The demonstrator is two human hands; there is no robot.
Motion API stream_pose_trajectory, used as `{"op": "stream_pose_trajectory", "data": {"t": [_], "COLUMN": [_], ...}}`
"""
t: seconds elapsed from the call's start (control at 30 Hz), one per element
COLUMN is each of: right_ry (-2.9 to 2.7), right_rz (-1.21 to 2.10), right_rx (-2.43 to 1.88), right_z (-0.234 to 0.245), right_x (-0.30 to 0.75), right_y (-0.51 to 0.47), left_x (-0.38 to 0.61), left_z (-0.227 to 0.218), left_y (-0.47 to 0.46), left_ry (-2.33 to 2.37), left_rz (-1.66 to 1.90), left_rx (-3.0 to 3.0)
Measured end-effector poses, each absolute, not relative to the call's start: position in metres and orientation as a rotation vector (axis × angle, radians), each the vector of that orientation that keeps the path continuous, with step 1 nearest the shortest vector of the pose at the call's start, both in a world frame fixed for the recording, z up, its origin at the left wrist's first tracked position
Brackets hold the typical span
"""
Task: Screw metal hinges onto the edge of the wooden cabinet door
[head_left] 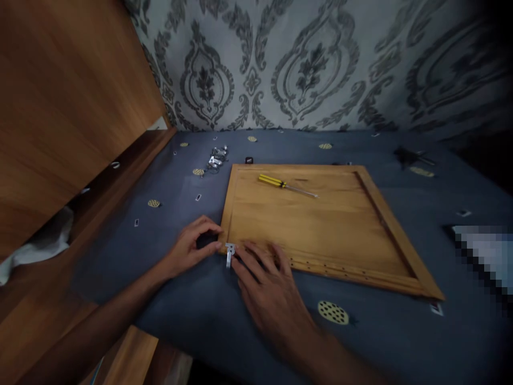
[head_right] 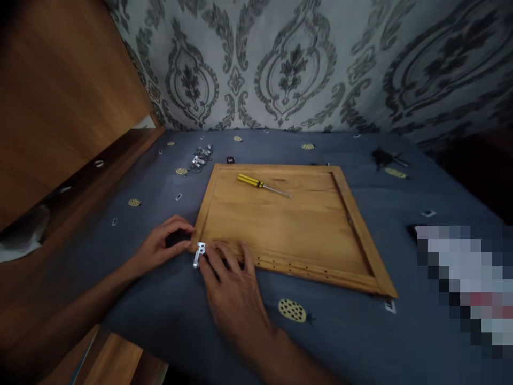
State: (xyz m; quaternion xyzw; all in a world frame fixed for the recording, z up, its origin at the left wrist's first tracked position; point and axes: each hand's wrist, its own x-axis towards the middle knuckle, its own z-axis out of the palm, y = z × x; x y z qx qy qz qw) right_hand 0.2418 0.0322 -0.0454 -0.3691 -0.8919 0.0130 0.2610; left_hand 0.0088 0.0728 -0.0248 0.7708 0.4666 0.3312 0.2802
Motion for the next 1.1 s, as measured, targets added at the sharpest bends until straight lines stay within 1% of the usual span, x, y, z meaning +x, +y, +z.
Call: {"op": "stream_pose_trajectory", "data": {"t": [0.1, 0.2, 0.4, 0.63, 0.87, 1.1], "right_ry": [-2.403, -2.382, -2.356, -2.342, -2.339, -2.380], "right_rz": [0.007, -0.033, -0.083, -0.074, -0.059, -0.061], "right_rx": [-1.006, -0.987, -0.967, -0.962, -0.963, -0.985], "right_z": [-0.047, -0.048, -0.049, -0.050, -0.051, -0.053], "right_x": [0.241, 0.241, 0.240, 0.241, 0.241, 0.241], "right_y": [0.032, 0.033, 0.034, 0.034, 0.034, 0.034], "left_x": [0.002, -0.014, -0.052, -0.055, -0.053, -0.062], "left_z": [-0.029, -0.027, -0.017, -0.034, -0.046, -0.049], "left_y": [0.080, 0.094, 0.148, 0.209, 0.224, 0.225], "left_ry": [1.450, 1.553, 1.763, 1.953, 2.014, 2.102], "left_rz": [0.928, 0.964, 0.968, 0.953, 0.929, 0.896], "left_rx": [1.986, 1.999, 2.031, 2.022, 2.030, 2.019]}}
